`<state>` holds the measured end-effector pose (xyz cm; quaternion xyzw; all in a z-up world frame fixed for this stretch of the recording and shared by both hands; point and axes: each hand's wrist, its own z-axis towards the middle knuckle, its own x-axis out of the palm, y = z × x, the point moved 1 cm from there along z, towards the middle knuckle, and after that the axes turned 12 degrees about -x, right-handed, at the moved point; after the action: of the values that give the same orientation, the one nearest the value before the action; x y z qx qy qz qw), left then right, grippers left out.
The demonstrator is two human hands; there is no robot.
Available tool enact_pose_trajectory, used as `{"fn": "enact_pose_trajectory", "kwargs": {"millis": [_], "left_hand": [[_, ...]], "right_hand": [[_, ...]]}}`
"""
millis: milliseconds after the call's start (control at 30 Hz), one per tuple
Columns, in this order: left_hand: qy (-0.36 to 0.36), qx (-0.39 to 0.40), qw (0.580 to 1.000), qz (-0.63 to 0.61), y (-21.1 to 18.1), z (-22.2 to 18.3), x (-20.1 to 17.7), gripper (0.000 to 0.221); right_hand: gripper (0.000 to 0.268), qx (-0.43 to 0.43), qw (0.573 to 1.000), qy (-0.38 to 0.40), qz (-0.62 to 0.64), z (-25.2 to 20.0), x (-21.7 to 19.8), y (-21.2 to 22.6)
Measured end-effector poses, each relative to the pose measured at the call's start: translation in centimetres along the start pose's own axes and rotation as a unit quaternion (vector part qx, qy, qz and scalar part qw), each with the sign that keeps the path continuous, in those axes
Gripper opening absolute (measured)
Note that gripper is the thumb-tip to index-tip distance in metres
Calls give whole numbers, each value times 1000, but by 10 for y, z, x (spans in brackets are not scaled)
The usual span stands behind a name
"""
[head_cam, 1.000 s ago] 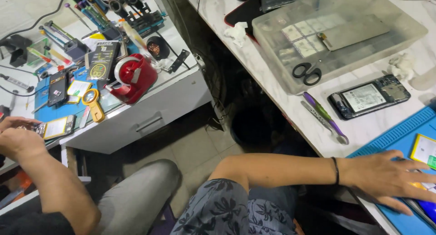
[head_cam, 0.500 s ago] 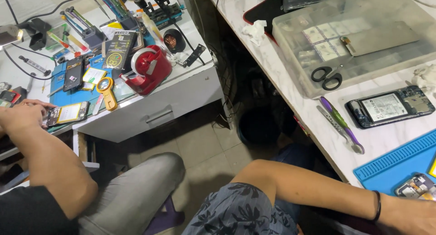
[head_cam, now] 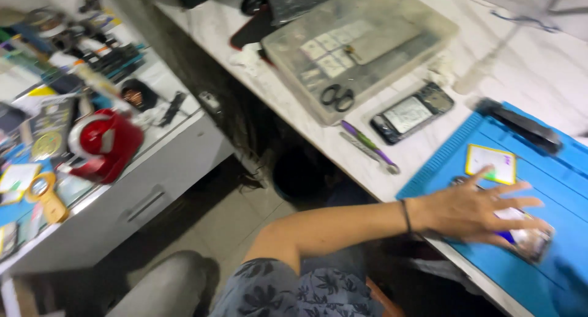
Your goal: Disassembling a smartphone to remove internal components like the battery and screen.
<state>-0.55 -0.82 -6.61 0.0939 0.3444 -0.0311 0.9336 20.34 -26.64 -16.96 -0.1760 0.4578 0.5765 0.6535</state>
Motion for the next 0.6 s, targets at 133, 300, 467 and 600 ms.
{"fn": "enact_pose_trajectory", "kwargs": {"millis": [133,300,467,600], "left_hand": [[87,15,993,-78,37,0,-10,78],[148,16,975,-167,68,3,-21,90],[80,-4,970,-231,105,-18,-57,42],[66,-77,971,-218,145,-103,-80,32]], "right_hand": [[19,108,979,27,-171,18,-94,111],[29,134,968,100,-186,61,-126,190],[76,93,963,190,-168,64,-110,190],[77,43,954,174,-239,47,-72,135]]}}
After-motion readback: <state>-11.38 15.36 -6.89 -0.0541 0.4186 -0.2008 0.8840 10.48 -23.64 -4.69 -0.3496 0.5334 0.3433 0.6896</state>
